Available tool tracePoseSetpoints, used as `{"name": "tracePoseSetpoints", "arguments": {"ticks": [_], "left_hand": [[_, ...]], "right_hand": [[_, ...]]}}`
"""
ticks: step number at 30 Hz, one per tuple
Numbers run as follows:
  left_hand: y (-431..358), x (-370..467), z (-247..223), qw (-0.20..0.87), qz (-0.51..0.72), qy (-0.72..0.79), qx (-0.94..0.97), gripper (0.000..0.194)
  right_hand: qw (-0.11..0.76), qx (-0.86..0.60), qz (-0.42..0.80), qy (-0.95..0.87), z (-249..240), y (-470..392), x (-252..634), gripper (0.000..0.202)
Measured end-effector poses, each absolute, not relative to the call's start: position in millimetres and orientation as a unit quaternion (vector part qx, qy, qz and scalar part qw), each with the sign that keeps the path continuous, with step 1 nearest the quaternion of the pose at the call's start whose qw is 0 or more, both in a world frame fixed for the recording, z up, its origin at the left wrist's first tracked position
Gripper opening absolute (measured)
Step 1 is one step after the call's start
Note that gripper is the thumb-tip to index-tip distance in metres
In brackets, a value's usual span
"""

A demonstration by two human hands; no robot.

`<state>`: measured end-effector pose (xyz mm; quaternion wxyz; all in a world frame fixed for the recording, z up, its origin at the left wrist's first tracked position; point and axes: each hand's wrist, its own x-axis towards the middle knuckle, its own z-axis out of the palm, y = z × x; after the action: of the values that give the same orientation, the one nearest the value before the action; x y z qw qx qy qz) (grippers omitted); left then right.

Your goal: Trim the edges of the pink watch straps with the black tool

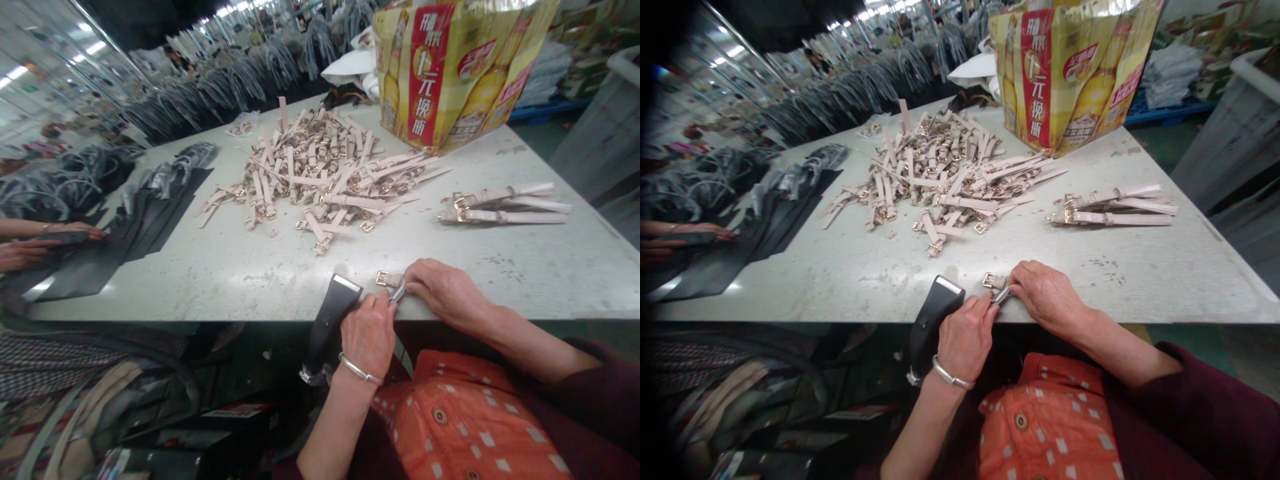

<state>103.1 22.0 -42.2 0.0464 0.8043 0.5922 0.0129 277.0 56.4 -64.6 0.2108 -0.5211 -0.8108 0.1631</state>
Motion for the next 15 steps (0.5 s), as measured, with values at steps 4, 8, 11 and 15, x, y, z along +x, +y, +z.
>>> {"name": "tracePoseSetpoints", "arguments": {"ticks": [4, 8, 11, 15], "left_hand": [[24, 103, -44, 0.054, 0.021, 0.576, 0.816, 0.031], [25, 109, -48, 0.060, 0.033, 0.586, 0.808, 0.031], [19, 113, -49, 0.079, 0.058, 0.599, 0.795, 0.032], [7, 87, -50, 0.119, 0.107, 0.632, 0.758, 0.033]], "right_hand": [[0.201, -0.533, 0.144, -0.809, -65, 57, 273, 0.018], [0.205, -0.532, 0.147, -0.808, -70, 59, 274, 0.018], [0.210, -0.539, 0.159, -0.800, -72, 57, 279, 0.020], [0.177, -0.585, 0.176, -0.772, -71, 59, 287, 0.020]]}}
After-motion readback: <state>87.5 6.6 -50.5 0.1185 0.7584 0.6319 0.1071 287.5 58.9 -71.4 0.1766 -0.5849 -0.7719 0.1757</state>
